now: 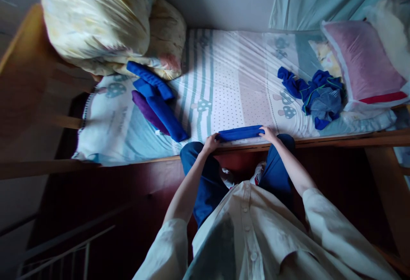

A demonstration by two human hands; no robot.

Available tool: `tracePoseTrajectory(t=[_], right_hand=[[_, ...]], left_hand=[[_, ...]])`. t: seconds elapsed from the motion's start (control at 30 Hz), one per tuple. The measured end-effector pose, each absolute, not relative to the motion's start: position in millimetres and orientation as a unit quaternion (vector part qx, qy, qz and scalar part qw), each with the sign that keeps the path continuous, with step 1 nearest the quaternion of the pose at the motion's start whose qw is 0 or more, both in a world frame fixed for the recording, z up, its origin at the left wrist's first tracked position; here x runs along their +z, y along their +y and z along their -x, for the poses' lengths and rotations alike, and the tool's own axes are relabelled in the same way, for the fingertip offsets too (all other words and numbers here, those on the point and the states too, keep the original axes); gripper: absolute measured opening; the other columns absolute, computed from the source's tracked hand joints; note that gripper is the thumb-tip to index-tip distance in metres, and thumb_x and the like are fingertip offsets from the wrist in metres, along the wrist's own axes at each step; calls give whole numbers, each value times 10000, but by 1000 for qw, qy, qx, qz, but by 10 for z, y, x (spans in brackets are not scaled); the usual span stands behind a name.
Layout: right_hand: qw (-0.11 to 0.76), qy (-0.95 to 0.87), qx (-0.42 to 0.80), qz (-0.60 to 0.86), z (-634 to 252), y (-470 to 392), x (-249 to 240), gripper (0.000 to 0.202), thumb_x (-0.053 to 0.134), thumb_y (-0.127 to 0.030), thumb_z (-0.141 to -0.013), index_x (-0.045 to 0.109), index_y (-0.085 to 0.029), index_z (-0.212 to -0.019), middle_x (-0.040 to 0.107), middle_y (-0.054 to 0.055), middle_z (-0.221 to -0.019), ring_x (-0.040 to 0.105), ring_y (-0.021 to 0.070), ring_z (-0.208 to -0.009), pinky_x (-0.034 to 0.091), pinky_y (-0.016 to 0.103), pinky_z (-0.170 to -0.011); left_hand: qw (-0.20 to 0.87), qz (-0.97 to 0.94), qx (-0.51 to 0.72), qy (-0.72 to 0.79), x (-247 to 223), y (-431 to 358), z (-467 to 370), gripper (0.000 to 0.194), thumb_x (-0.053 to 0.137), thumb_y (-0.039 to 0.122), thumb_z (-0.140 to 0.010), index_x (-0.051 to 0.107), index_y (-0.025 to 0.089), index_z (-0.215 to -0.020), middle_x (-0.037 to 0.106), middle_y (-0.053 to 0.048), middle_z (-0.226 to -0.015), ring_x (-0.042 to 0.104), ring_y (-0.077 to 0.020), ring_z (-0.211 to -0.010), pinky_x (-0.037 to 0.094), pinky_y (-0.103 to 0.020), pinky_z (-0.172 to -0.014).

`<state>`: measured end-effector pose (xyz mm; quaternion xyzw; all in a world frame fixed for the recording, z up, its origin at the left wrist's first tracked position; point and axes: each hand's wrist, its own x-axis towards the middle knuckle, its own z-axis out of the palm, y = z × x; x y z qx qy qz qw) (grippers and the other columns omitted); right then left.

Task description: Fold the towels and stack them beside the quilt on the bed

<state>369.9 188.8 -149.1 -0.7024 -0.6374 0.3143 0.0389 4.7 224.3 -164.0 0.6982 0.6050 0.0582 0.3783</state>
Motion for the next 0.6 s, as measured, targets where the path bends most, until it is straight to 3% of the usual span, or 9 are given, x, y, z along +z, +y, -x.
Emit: tracePoseTrajectory(t=[0.13,0.33,0.47,0.6], right_hand=[[92,-567,319,754,-3740,1979,-1634,348,716,-265,-892,726,-143,-1218,774,138,-1141,732,261,-1047,569,373,-960],[98,-514,315,792,-3673,2145,-1856,264,753,-359,-871,736,-147,-1027,780,139,-984,733,261,-921,586,344,-872],[68,-497,317,805,-3640,2245,-1949,312,769,-384,-856,720,-165,-1073,769,143,-1006,730,279,-941,582,372,-889],[37,-488,303,818,-3601,2249,-1949,340,770,-331,-856,691,-152,-1134,728,190,-1162,686,321,-1110,549,402,-979]], left_hand=[[376,-622,57,685,-1721,2351,-74,370,648,243,-874,669,173,-1236,796,-82,-1052,745,-220,-1000,574,-309,-915],[355,-597,20,719,-1890,2487,-149,249,632,272,-916,682,153,-1128,790,-140,-1056,735,-266,-1042,546,-344,-934],[334,-608,1,721,-1961,2541,-204,273,600,248,-904,662,135,-1144,771,-172,-1068,705,-304,-1103,520,-399,-995],[311,-639,4,704,-1965,2525,-276,340,587,243,-882,644,65,-1166,722,-248,-1131,649,-355,-1205,484,-426,-1051]])
